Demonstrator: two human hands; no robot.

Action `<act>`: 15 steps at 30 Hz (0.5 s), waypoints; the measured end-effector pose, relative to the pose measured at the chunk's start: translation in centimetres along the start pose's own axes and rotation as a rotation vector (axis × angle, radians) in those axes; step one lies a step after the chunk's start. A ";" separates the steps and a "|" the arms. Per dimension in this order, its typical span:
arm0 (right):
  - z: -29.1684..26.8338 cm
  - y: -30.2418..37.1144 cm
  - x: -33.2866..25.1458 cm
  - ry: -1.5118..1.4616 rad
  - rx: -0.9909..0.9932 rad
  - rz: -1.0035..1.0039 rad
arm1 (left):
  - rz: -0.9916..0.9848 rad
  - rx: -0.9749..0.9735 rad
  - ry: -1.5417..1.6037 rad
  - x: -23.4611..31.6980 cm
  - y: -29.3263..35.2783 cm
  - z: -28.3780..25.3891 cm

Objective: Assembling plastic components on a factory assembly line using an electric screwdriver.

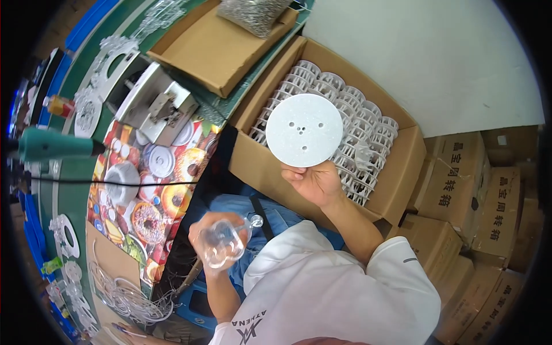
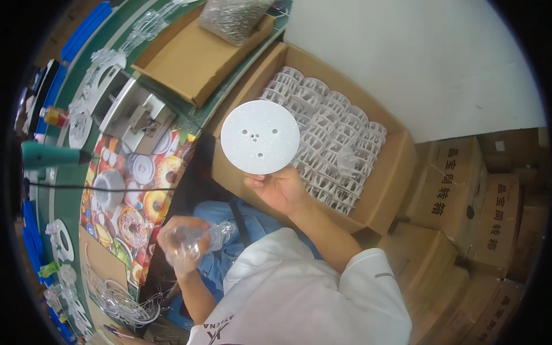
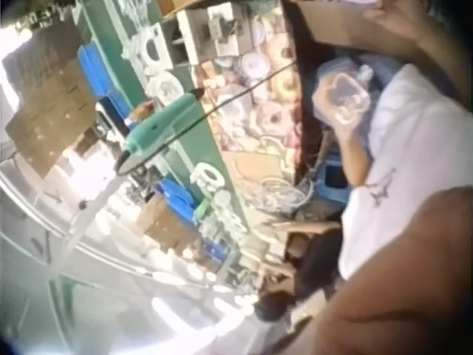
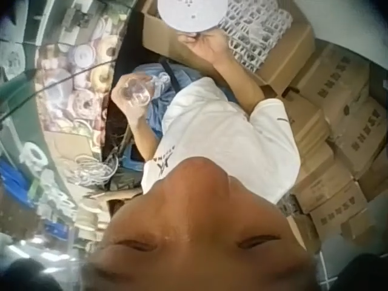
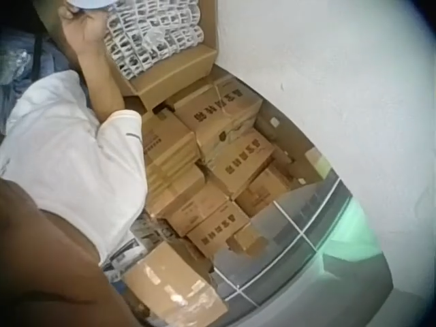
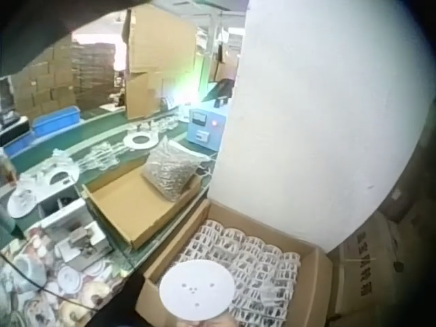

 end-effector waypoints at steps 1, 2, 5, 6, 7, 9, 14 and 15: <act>0.3 -0.1 0.7 0.027 -0.005 0.028 | -0.100 -0.070 0.110 -0.6 -0.6 0.6; 0.7 -0.3 1.5 0.052 -0.012 0.059 | -0.197 -0.137 0.219 -0.9 -1.1 1.1; 1.8 -0.8 3.0 0.160 -0.020 0.091 | -0.077 -0.297 0.070 0.5 -3.0 2.6; 1.8 -1.0 3.3 0.170 -0.022 0.098 | -0.094 -0.308 0.044 0.8 -3.5 2.9; 2.1 -1.1 3.3 0.246 -0.047 0.085 | -0.135 -0.348 0.057 1.0 -3.7 3.3; 3.0 -1.0 3.9 0.336 -0.077 0.076 | -0.167 -0.379 0.080 0.9 -3.6 3.4; 4.5 -1.0 4.0 0.528 -0.096 0.005 | -0.172 -0.395 0.233 1.2 -4.0 3.9; 4.6 -0.9 4.1 0.535 -0.099 0.011 | -0.169 -0.387 0.237 1.2 -4.0 3.8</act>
Point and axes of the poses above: each hand's wrist, its own y-axis away from the middle knuckle, its own z-axis out of the palm, x = y × z, the point moved 9 cm from there along -y, towards the middle knuckle, and after that the axes turned 6 degrees about -y, right-handed, at the moved point
